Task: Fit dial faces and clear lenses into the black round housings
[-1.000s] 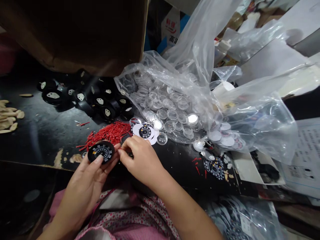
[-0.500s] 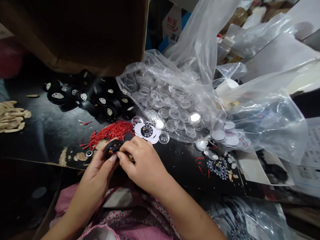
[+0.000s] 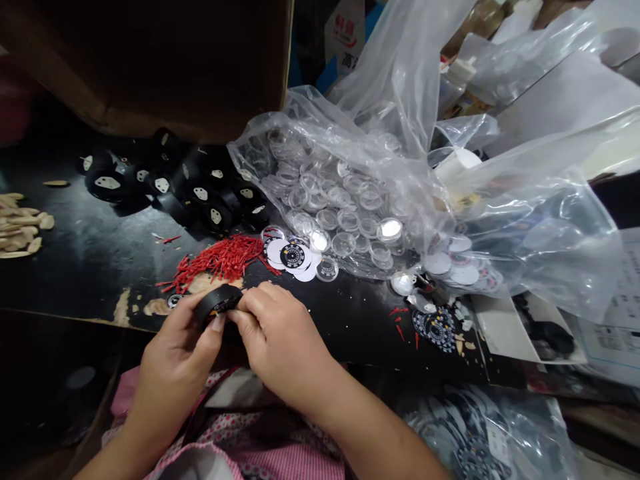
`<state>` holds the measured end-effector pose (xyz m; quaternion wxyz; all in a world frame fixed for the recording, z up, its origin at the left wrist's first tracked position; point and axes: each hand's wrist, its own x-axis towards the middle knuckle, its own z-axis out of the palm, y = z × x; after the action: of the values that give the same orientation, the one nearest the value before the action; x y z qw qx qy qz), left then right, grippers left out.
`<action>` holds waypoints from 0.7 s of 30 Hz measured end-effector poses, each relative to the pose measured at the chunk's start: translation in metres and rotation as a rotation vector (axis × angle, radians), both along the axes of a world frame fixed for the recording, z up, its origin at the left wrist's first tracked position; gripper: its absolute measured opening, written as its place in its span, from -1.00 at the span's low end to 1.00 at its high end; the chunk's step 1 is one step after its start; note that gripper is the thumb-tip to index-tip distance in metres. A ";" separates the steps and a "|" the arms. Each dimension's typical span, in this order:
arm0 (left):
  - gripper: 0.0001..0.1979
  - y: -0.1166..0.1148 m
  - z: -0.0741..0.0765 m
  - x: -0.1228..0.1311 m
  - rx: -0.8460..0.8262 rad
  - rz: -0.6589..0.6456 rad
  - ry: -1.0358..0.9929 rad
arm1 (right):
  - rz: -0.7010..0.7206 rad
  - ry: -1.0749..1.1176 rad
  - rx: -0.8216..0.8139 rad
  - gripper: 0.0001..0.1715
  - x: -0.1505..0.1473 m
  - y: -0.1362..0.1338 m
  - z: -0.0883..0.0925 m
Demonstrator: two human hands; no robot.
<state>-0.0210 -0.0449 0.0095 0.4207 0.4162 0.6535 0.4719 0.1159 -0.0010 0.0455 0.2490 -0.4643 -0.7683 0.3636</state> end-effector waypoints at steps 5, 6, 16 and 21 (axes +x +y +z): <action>-0.66 0.008 0.002 -0.005 -0.074 -0.074 -0.274 | -0.032 -0.083 0.010 -0.72 0.002 0.003 0.001; -0.62 0.010 0.003 -0.006 -0.117 -0.085 -0.395 | -0.019 -0.080 0.050 -0.78 0.003 0.005 0.002; -0.56 0.011 -0.002 -0.007 -0.336 0.034 -0.692 | 0.110 -0.295 0.412 -0.81 -0.005 0.017 -0.002; -0.65 0.007 -0.009 0.002 -0.294 0.103 -0.695 | 0.001 -0.237 0.197 -0.91 -0.005 0.018 0.005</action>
<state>-0.0186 -0.0379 0.0009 0.6482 0.1333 0.5525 0.5068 0.1106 0.0165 0.0506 0.2009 -0.4770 -0.8243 0.2293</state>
